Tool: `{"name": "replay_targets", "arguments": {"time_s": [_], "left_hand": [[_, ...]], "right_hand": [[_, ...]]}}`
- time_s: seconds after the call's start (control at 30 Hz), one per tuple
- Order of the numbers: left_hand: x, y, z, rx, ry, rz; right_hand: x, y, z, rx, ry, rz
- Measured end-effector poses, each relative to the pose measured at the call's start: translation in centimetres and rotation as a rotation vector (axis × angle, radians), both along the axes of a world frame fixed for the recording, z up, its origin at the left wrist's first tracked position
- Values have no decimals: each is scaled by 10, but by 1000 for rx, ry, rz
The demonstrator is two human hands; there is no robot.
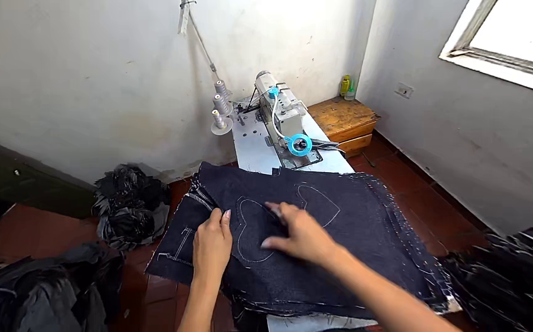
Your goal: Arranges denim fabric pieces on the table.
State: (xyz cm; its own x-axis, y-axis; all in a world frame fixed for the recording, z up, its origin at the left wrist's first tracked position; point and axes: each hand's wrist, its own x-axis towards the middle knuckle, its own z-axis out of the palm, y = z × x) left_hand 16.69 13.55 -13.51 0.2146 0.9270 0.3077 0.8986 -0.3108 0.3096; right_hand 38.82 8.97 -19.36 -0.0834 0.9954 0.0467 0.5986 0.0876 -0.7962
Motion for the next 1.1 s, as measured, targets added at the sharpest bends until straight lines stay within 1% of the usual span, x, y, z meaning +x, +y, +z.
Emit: {"name": "replay_targets", "arguments": {"time_s": [0.03,0.07,0.1,0.17,0.2,0.23,0.27,0.3,0.33,0.37,0.4,0.43,0.47,0.53,0.63,0.7,0.77,0.8,0.87,0.9,0.97,1.03,1.1], "left_hand": [[-3,1,7,-57,2,-21],[-8,0,12,-57,-5,-45],[-19,-4,14,16,-18,-71],[-52,-21,4,304,-63,-67],[-72,-32,-10,438,-106,-52],[-94,-44,-33,517,-147,-51],[-115,-57,-64,525,-188,-61],[-130,-72,-102,471,-227,-72],[-140,-87,-141,357,-254,-62],[-143,-101,-174,183,-273,-39],[-142,-110,-197,-27,-315,-28],[-140,-113,-216,-205,-392,-34],[-136,-113,-232,-332,-475,-43],[-133,-110,-246,-518,-546,-73],[-138,-116,-239,-689,-635,-207],[-145,-132,-230,-804,-701,-285],[-154,-150,-226,-863,-723,-335],[-161,-156,-224,-841,-742,-329],[-174,-163,-217,-620,-820,-247],[-185,-162,-206,-522,-835,-225],[-211,-160,-173,-411,-745,-290],[-234,-160,-131,-373,-538,-393],[-248,-161,-88,-399,-316,-435]], "right_hand": [[-23,-4,-5,29,5,-13],[-37,-7,-9,49,-15,-50],[-45,-8,-11,68,-38,-87],[-45,-8,-7,62,-99,-97],[-44,-7,-3,46,-135,-82],[-42,-7,0,32,-174,-66],[-42,-7,2,32,-210,-58],[-42,-8,4,25,-242,-55],[-42,-9,5,19,-273,-59],[-42,-10,7,8,-299,-62],[-43,-11,8,6,-321,-67],[-45,-12,10,9,-337,-72],[-46,-14,12,1,-358,-75],[-49,-16,17,-11,-405,-83],[-54,-19,24,-66,-478,-94],[-58,-19,31,-117,-520,-94],[-62,-19,40,-177,-570,-97],[-65,-20,46,-216,-609,-109],[-76,-27,65,-326,-718,-167],[-83,-35,73,-360,-743,-201],[-99,-59,83,-329,-757,-205],[-118,-86,83,-216,-748,-100],[-141,-106,82,-165,-749,1]]}}
